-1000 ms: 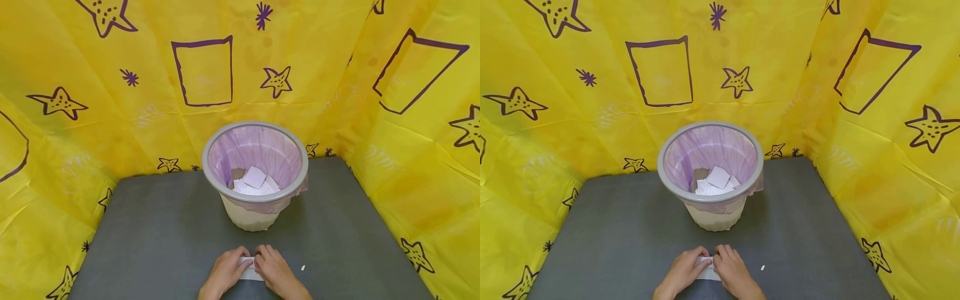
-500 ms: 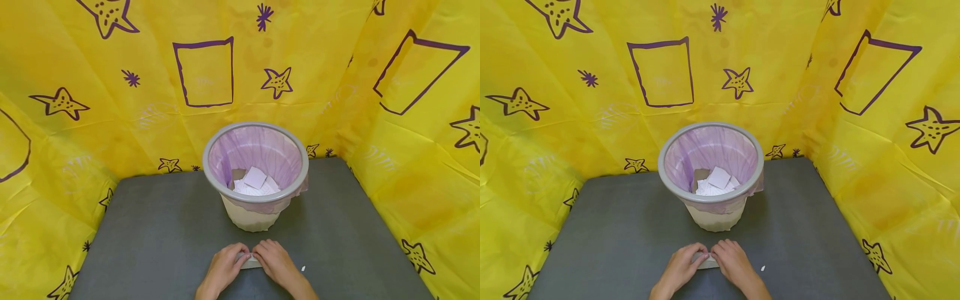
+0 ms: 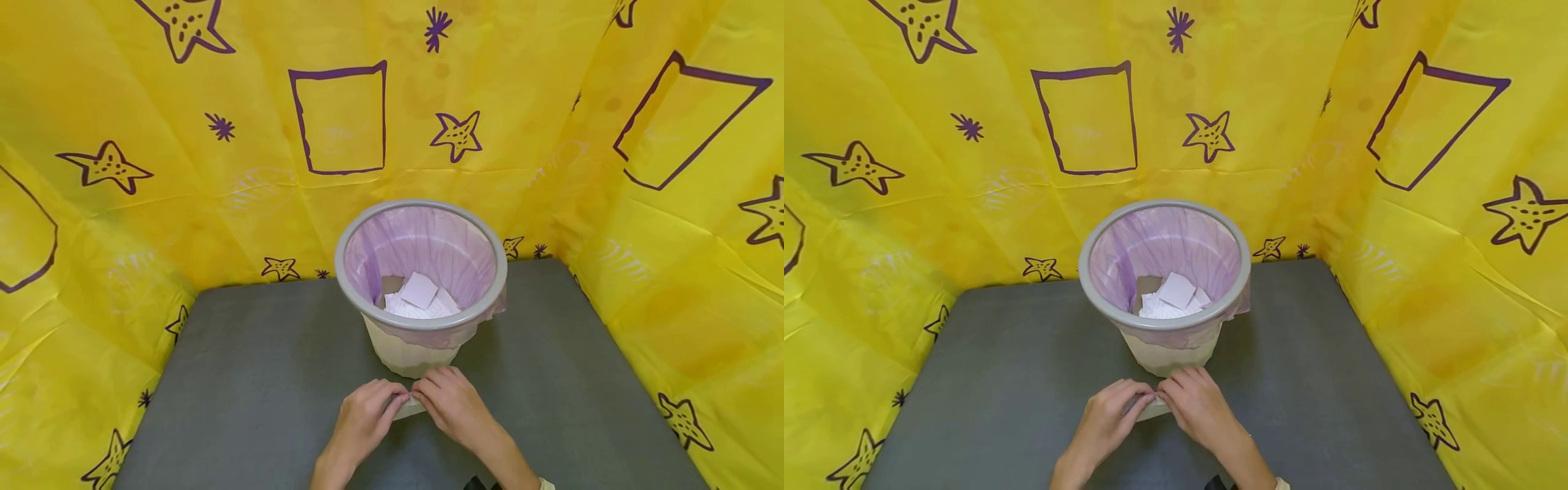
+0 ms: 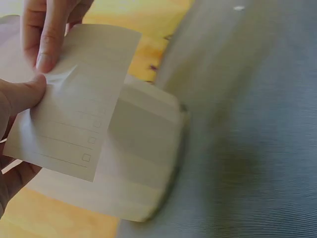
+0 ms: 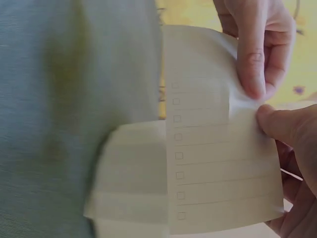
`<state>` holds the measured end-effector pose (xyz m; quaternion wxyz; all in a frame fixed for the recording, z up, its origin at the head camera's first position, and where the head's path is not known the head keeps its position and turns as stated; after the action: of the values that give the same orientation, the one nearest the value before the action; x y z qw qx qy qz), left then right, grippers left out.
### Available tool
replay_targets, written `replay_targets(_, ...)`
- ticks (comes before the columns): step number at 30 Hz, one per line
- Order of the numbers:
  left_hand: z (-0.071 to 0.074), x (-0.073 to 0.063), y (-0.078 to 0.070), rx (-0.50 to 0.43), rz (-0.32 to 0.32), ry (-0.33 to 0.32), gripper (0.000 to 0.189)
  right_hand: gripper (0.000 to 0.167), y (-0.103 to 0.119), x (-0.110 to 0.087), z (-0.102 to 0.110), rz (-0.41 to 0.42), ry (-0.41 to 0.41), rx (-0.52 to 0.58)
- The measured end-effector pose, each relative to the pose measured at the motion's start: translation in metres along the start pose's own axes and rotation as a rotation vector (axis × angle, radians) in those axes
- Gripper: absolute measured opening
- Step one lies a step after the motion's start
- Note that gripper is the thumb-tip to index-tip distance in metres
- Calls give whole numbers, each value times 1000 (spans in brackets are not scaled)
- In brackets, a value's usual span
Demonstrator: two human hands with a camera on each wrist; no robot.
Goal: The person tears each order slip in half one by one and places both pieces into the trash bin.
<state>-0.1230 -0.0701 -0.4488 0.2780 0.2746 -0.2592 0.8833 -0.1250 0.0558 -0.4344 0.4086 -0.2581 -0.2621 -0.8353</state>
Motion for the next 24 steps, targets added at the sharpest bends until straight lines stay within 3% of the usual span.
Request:
replay_targets(8, 39, 39, -17, -14, -106, -109, 5, 23, 6, 32, 40, 51, -98, -18)
replay_targets(16, 75, 62, -40, -22, -233, -195, 3, 25, 22, 53, 77, 100, -167, -7)
replay_targets(24, 98, 86, -46, -131, -285, -210, 4, 23, 32, 78, 108, 143, -212, 39)
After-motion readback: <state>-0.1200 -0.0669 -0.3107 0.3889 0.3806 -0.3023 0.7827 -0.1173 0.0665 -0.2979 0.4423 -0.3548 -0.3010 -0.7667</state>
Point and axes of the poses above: each hand's wrist, its own x-axis towards the middle knuckle, its own z-axis out of the back of the hand, y = z × x, the point moved 8 cm from there along x, towards the middle knuckle, and after that the axes turned 7 degrees about x, right-handed, at the moved point
